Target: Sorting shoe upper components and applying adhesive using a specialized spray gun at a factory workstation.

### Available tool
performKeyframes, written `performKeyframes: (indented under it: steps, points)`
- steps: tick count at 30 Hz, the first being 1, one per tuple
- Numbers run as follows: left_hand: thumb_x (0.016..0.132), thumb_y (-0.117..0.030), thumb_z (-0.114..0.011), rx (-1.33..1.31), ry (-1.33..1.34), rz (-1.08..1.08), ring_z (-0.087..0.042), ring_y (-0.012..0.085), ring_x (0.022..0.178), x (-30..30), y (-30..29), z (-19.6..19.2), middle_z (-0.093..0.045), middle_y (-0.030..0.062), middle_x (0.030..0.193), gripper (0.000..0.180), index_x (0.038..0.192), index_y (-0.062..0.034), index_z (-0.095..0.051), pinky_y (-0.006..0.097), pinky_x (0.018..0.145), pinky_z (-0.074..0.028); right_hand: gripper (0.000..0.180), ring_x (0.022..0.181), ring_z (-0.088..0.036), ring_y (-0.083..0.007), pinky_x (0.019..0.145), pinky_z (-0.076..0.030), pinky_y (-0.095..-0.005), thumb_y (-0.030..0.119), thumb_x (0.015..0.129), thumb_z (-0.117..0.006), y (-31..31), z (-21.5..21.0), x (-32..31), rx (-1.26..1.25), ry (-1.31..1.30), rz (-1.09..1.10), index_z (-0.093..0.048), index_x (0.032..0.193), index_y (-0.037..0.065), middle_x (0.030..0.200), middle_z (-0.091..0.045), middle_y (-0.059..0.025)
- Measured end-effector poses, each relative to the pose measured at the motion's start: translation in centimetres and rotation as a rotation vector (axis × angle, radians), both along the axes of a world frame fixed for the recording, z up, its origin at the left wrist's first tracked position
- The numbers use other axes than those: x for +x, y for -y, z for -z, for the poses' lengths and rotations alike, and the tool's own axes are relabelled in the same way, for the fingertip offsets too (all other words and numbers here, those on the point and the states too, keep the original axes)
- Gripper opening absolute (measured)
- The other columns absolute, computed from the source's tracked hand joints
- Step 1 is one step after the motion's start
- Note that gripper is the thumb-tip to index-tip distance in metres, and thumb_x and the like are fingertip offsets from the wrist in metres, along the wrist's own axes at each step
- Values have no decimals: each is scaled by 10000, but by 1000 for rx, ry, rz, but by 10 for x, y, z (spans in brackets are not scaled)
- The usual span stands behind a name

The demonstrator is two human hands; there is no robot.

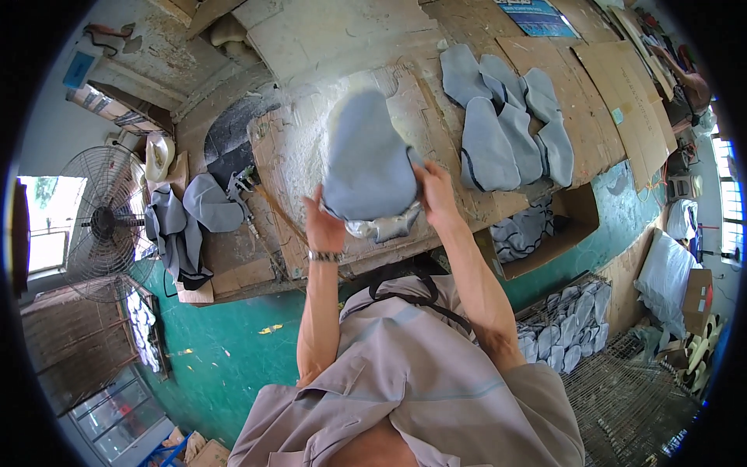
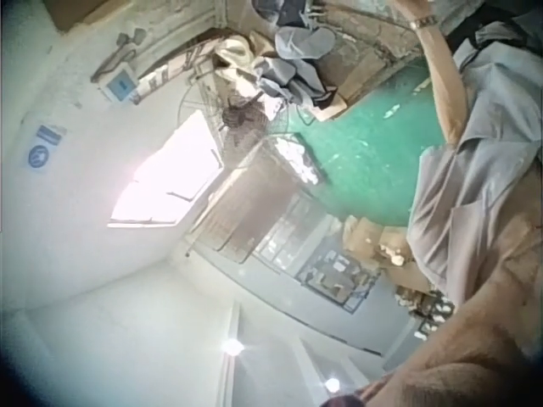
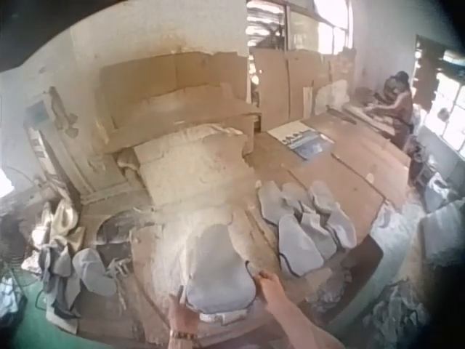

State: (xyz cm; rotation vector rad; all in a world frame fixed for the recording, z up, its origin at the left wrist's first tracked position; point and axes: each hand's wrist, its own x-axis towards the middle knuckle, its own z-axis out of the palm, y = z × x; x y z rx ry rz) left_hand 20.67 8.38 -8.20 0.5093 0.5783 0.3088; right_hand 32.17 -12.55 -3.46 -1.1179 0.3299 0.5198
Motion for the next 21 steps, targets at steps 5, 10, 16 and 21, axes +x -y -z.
performKeyframes:
  steps: [5, 10, 16, 21]
  points:
    - [1011, -498, -591, -23, -308, 47, -649, 115, 871, -52, 32, 51, -676, 7, 1022, 619, 1446, -80, -452, 283, 737, -531, 130, 694, -596, -75, 602, -461, -251, 167, 1008, -617, 43, 78, -27, -201, -158, -82, -684, 1010, 56, 808, -670, 11]
    - [975, -276, -708, 198, -380, -107, -602, 94, 736, -32, 15, 84, -656, -20, 879, 426, 1332, -86, -574, 250, 622, -470, 169, 707, -618, -126, 631, -467, -295, 169, 959, -666, 27, 91, 3, -430, -50, -160, -703, 928, 7, 790, -682, -35]
    - [899, -140, -785, 740, -583, -166, -530, 87, 617, 17, -1, 93, -642, 16, 732, 418, 1272, -54, -619, 250, 566, -406, 257, 845, -704, -344, 769, -505, -440, 214, 851, -722, -3, 93, 47, -813, 185, -244, -733, 915, -34, 886, -735, -226]
    - [852, -151, -798, 954, -725, -242, -572, 150, 675, 16, 16, 93, -650, 58, 758, 444, 1248, -34, -635, 315, 643, -479, 263, 1044, -648, -370, 898, -494, -437, 149, 913, -639, 4, 108, 38, -1040, 575, -96, -672, 1142, 22, 1087, -683, -207]
